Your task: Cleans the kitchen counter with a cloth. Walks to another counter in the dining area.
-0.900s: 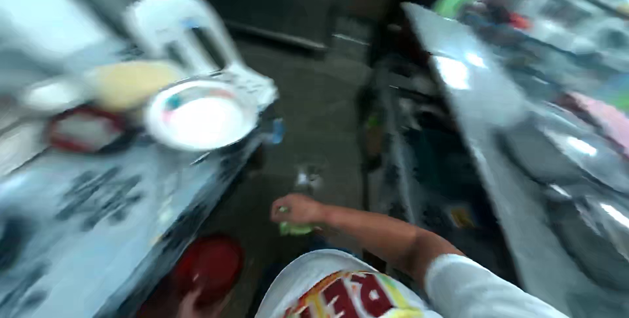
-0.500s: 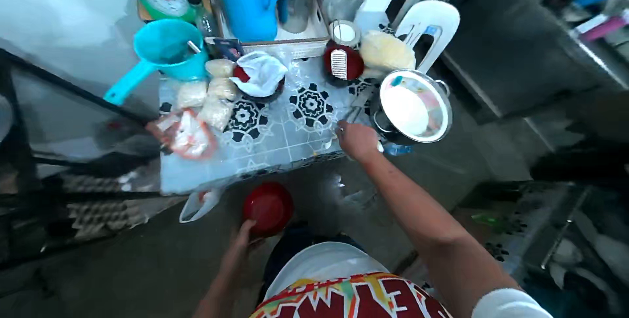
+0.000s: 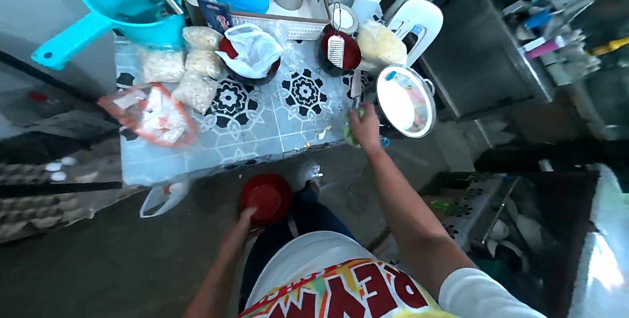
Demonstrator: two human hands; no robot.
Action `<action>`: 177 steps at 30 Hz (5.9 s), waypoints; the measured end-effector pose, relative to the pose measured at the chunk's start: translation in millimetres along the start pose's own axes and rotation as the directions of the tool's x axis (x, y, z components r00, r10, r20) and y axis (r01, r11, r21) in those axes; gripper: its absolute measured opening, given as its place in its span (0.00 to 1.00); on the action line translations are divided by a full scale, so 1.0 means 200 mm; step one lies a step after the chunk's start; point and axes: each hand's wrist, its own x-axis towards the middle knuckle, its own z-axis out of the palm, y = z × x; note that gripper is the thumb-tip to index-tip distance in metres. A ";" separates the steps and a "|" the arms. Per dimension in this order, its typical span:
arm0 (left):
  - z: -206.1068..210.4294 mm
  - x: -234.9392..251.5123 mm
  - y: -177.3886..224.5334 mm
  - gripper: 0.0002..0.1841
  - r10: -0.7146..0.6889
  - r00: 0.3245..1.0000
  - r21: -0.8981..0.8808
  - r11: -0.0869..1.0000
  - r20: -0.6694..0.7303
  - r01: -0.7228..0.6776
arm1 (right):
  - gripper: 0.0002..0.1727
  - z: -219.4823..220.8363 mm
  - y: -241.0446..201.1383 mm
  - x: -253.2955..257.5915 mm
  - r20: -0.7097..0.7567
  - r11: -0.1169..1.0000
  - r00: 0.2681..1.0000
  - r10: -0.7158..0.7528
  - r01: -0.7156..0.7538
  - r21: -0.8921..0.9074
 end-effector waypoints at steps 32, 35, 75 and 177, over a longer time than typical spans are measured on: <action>0.41 0.16 0.07 0.25 -0.121 0.992 -0.273 0.955 -0.017 0.112 | 0.32 0.51 -0.12 0.48 -0.080 0.986 0.996 -0.050 0.037 -0.164; 0.39 0.15 0.06 0.24 -0.128 0.990 -0.292 0.951 -0.058 0.106 | 0.32 0.59 -0.25 0.51 -0.034 0.974 0.991 -0.126 0.118 -0.191; 0.36 0.21 0.10 0.23 -0.109 0.994 -0.449 0.887 0.020 0.106 | 0.24 0.73 -0.10 -0.25 0.118 0.709 0.699 -0.705 0.693 0.133; 0.10 0.44 -0.22 0.23 0.035 0.995 -0.573 0.815 -0.097 -0.085 | 0.48 0.45 0.02 0.31 0.046 0.918 0.923 -0.382 0.385 -0.097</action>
